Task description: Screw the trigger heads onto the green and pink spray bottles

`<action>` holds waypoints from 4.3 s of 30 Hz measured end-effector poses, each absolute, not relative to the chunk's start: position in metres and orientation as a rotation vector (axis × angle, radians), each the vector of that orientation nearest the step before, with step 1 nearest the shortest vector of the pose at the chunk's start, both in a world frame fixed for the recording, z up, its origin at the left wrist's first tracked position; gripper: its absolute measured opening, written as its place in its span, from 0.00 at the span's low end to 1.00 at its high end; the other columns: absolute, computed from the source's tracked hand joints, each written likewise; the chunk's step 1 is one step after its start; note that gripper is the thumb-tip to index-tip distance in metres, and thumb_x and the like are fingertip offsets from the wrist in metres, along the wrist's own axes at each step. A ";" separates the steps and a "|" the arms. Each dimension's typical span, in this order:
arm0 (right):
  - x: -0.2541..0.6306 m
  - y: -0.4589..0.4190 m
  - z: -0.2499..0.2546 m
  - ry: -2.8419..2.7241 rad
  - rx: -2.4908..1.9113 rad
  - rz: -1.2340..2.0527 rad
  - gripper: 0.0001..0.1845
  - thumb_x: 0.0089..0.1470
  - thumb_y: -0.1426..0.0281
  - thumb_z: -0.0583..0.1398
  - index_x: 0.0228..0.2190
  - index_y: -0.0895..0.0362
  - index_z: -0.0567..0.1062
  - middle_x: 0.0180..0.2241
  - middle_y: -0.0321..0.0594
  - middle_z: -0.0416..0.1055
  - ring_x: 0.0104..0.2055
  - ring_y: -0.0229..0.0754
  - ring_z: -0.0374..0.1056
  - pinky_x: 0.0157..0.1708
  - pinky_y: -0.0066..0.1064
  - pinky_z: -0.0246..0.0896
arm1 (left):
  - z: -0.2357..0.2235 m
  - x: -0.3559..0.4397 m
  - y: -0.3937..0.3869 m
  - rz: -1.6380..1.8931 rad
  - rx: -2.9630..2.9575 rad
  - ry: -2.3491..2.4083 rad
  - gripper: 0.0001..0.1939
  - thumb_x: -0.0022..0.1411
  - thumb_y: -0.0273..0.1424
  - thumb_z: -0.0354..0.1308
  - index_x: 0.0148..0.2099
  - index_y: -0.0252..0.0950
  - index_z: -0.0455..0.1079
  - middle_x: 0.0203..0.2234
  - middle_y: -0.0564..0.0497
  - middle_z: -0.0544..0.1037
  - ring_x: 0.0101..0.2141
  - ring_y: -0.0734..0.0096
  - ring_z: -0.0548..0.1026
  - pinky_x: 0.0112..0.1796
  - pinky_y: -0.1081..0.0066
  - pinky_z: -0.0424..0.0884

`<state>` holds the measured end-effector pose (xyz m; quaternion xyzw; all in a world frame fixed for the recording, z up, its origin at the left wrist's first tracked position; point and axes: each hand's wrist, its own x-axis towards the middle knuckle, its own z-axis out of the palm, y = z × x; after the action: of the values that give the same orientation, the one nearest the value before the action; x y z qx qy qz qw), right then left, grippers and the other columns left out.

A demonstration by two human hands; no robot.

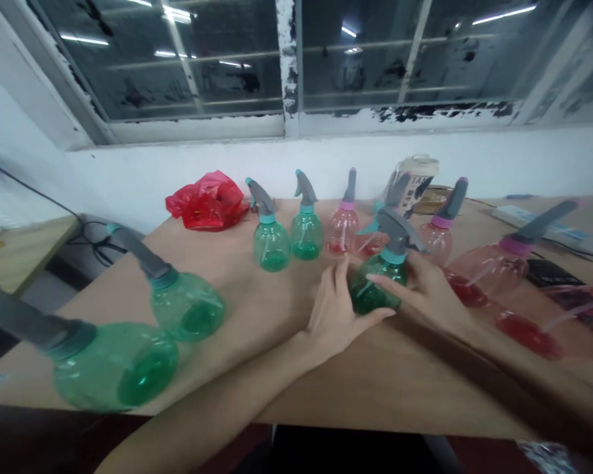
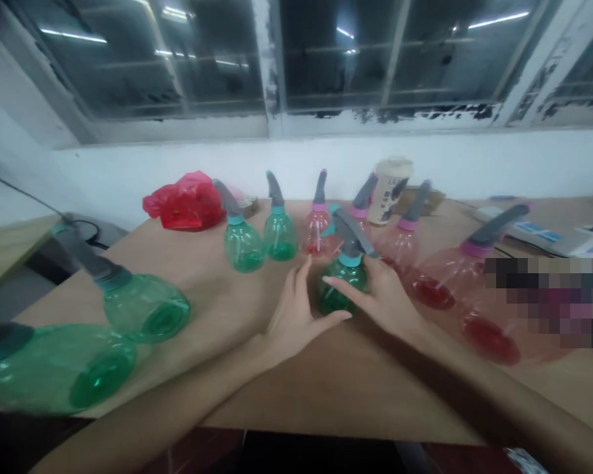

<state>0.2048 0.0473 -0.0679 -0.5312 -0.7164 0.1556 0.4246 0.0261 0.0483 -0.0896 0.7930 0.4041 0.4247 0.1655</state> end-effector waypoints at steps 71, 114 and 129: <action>0.057 0.116 -0.010 -2.184 -1.460 0.098 0.39 0.49 0.38 0.45 0.42 0.57 0.72 0.37 0.52 0.76 0.39 0.59 0.72 0.32 0.41 0.62 | -0.106 0.036 0.027 0.521 2.628 0.633 0.17 0.57 0.45 0.56 0.39 0.37 0.70 0.30 0.51 0.77 0.31 0.66 0.76 0.34 0.69 0.71; 0.172 0.111 -0.035 -1.618 -0.794 0.715 0.10 0.49 0.63 0.60 0.36 0.52 0.74 0.39 0.36 0.75 0.44 0.45 0.70 0.45 0.38 0.64 | -0.097 0.027 0.039 1.005 2.455 0.886 0.07 0.57 0.34 0.57 0.36 0.37 0.65 0.23 0.56 0.70 0.24 0.76 0.70 0.27 0.75 0.68; 0.167 0.121 -0.033 -1.526 -0.945 0.623 0.12 0.46 0.61 0.62 0.22 0.54 0.67 0.22 0.32 0.67 0.24 0.37 0.62 0.27 0.30 0.57 | -0.094 0.032 0.030 0.541 2.678 0.554 0.25 0.55 0.46 0.58 0.50 0.34 0.69 0.49 0.47 0.73 0.51 0.61 0.69 0.55 0.64 0.61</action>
<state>0.1668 0.1208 -0.0327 -0.4044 -0.6534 0.2668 0.5817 0.0325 0.0295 -0.0943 0.9457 0.1956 0.1910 0.1760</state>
